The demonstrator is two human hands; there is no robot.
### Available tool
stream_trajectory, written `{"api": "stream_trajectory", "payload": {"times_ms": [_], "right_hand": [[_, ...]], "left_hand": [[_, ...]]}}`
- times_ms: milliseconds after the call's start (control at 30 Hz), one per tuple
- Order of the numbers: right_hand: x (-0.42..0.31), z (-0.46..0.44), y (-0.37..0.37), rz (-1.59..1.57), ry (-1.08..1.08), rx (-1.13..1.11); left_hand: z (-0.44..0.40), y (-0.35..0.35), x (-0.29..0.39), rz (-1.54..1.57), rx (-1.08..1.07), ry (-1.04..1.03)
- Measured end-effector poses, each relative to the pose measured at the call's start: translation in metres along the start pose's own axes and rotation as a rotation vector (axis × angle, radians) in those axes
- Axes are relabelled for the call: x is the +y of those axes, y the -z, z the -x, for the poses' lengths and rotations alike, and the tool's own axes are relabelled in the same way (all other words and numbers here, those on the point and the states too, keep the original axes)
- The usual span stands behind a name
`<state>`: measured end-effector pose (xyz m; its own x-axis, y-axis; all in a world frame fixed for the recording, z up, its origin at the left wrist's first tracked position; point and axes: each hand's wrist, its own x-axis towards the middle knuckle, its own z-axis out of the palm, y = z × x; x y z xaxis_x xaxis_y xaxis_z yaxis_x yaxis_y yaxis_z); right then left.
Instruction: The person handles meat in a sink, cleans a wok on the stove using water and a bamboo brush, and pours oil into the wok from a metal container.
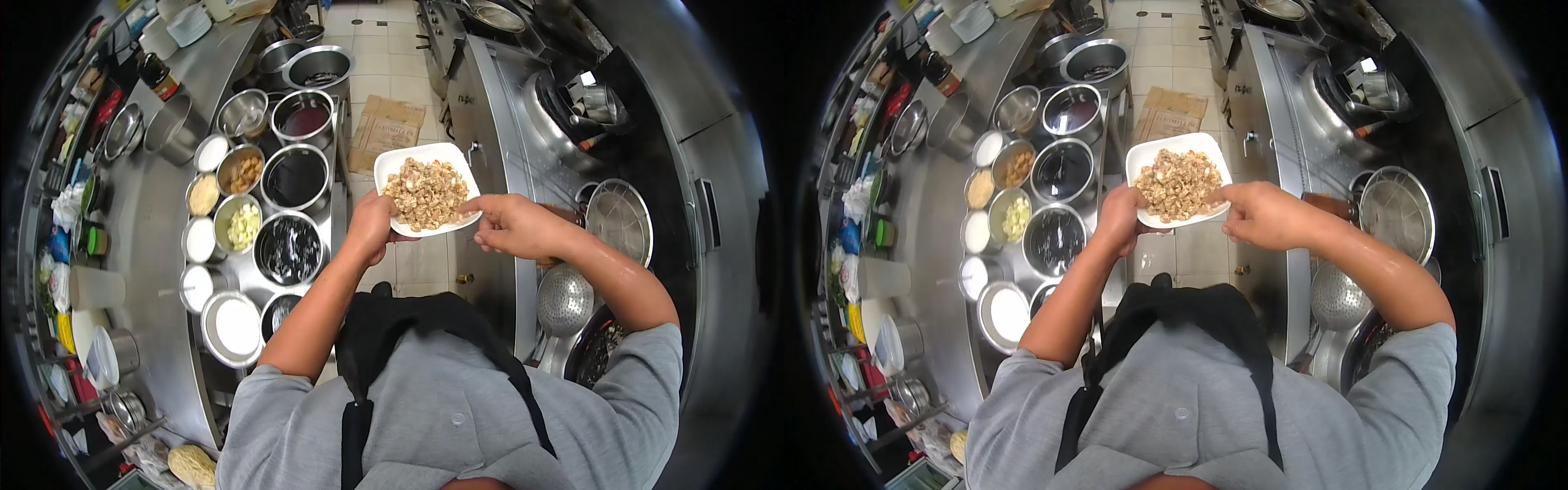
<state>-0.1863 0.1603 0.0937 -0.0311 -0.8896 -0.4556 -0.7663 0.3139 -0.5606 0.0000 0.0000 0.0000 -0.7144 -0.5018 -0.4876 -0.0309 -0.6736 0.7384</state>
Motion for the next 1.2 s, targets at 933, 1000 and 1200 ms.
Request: {"api": "stream_trajectory", "payload": {"times_ms": [933, 1000, 1200], "right_hand": [[0.287, -0.21, 0.274, -0.126, -0.193, 0.627], [0.308, -0.232, 0.273, -0.144, -0.244, 0.62], [0.343, -0.275, 0.259, -0.234, -0.626, 0.523]], "left_hand": [[-0.501, 0.14, 0.286, 0.223, 0.346, -0.315], [-0.533, 0.215, 0.303, 0.315, 0.493, -0.36], [-0.625, 0.416, 0.333, 0.434, 0.82, -0.432]]}}
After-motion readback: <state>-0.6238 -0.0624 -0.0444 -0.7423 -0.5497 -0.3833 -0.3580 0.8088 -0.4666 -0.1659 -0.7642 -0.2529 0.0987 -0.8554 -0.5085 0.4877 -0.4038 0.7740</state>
